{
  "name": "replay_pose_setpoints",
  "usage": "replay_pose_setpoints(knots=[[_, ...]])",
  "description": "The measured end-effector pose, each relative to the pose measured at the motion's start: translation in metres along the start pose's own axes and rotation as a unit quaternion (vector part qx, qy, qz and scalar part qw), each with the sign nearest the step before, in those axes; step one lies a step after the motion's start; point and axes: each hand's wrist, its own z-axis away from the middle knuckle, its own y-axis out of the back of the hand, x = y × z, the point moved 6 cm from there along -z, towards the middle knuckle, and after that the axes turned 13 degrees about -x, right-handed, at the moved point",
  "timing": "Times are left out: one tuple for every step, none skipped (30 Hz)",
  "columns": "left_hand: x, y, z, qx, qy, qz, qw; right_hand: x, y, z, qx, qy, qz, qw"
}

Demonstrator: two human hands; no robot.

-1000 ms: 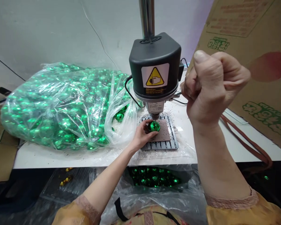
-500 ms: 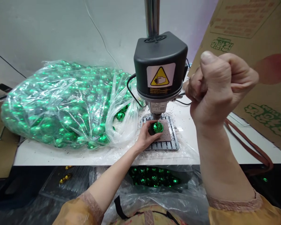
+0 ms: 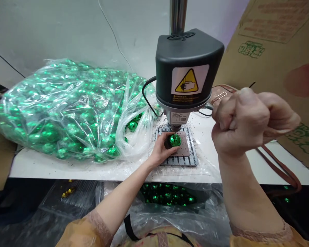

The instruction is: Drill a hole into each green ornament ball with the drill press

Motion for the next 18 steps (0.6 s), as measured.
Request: replay_pose_setpoints(knots=[[-0.001, 0.0, 0.0, -0.001, -0.003, -0.008, 1.0, 0.0, 0.0, 0.002, -0.011, -0.001, -0.001, 1.0], [-0.002, 0.0, 0.0, -0.002, -0.006, -0.015, 1.0, 0.0, 0.0, 0.004, -0.018, -0.006, -0.002, 1.0], [-0.003, -0.001, 0.0, -0.003, -0.009, -0.021, 1.0, 0.0, 0.001, 0.006, -0.02, -0.008, -0.002, 1.0], [-0.003, -0.001, 0.001, -0.003, -0.012, -0.026, 1.0, 0.001, 0.002, 0.009, -0.018, -0.004, 0.0, 1.0], [-0.003, -0.001, 0.001, -0.004, -0.015, -0.03, 0.999, 0.001, 0.005, 0.012, -0.011, 0.003, 0.003, 1.0], [-0.003, -0.001, 0.001, -0.005, -0.017, -0.034, 0.999, 0.002, 0.007, 0.015, -0.004, 0.009, 0.008, 1.0], [-0.003, -0.001, 0.001, -0.005, -0.019, -0.035, 0.999, 0.003, 0.008, 0.019, 0.002, 0.009, 0.015, 1.0], [-0.003, -0.001, 0.001, -0.007, -0.02, -0.036, 0.999, 0.004, 0.01, 0.022, 0.008, -0.002, 0.022, 1.0], [-0.003, -0.001, 0.002, -0.009, -0.021, -0.036, 0.999, 0.006, 0.01, 0.024, 0.015, -0.019, 0.029, 0.999], [-0.002, -0.001, 0.002, -0.011, -0.022, -0.035, 0.999, 0.007, 0.011, 0.026, 0.023, -0.036, 0.034, 0.998], [-0.002, -0.001, 0.002, -0.012, -0.022, -0.034, 0.999, 0.007, 0.01, 0.028, 0.03, -0.049, 0.035, 0.998], [-0.002, -0.001, 0.002, -0.012, -0.022, -0.032, 0.999, 0.006, 0.009, 0.028, 0.035, -0.051, 0.032, 0.998], [-0.002, -0.001, 0.002, -0.012, -0.022, -0.031, 0.999, 0.005, 0.008, 0.028, 0.039, -0.047, 0.027, 0.998], [-0.002, -0.001, 0.002, -0.012, -0.022, -0.029, 0.999, 0.004, 0.007, 0.028, 0.041, -0.042, 0.022, 0.998], [-0.002, -0.001, 0.002, -0.011, -0.021, -0.029, 0.999, 0.003, 0.007, 0.028, 0.041, -0.039, 0.02, 0.998], [-0.002, -0.001, 0.002, -0.01, -0.021, -0.028, 0.999, 0.003, 0.007, 0.029, 0.039, -0.037, 0.02, 0.998], [-0.002, -0.001, 0.003, -0.009, -0.021, -0.029, 0.999, 0.003, 0.007, 0.029, 0.032, -0.03, 0.02, 0.999], [-0.002, -0.002, 0.003, -0.009, -0.02, -0.03, 0.999, 0.003, 0.008, 0.029, 0.02, -0.02, 0.024, 0.999]])
